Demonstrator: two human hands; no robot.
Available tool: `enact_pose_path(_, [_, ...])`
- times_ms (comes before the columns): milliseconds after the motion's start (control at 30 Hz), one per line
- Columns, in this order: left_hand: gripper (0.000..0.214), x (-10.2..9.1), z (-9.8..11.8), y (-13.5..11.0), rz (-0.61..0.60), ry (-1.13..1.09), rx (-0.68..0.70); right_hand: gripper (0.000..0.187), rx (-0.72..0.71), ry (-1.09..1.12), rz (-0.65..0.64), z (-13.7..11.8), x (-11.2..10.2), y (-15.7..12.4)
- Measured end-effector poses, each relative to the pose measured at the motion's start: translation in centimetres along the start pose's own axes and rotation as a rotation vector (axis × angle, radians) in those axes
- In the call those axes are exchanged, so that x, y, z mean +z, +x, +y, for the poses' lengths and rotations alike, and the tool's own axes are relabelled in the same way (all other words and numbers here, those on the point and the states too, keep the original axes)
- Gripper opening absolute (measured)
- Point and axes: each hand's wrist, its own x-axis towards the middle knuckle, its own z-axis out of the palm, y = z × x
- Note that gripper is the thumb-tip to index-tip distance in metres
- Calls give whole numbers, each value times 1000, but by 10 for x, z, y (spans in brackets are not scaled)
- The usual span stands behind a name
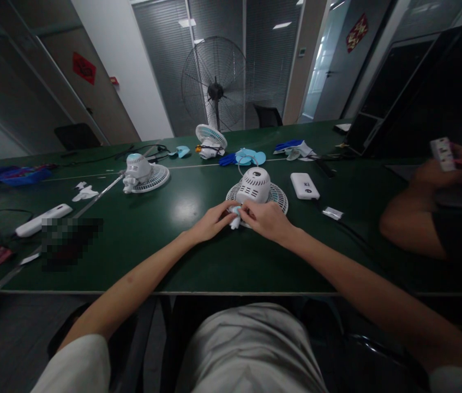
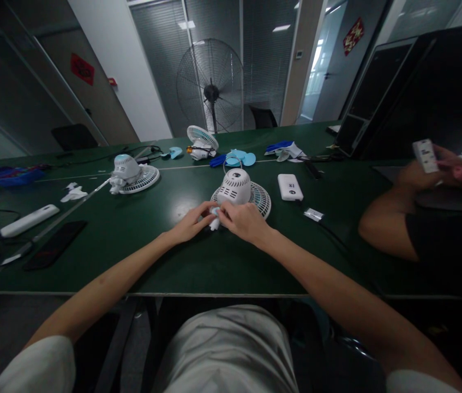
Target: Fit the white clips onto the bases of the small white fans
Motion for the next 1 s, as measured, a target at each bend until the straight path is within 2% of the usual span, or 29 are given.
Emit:
enact_pose_path(233, [40, -1, -1, -1, -2, 12, 13, 41, -296, -30, -1, 24, -4, -3])
enact_pose_path(367, [38, -1, 2, 0, -4, 2, 12, 33, -271, -92, 36, 21, -2, -2])
enact_pose_path(567, [39, -1, 4, 0, -4, 12, 9, 30, -61, -112, 36, 2, 4, 2])
enact_pose_path(633, [40, -1, 4, 0, -5, 19, 5, 30, -33, -97, 23, -1, 5, 2])
enact_pose_path(733, [40, -1, 4, -1, -20, 11, 0, 29, -84, -37, 9, 3, 1, 1])
enact_pose_path(867, [39, -3, 4, -1, -22, -1, 7, 34, -227, 24, -4, 17, -6, -3])
enact_pose_path(1000, [39, -2, 3, -1, -11, 1, 13, 39, -328, -44, 3, 27, -6, -4])
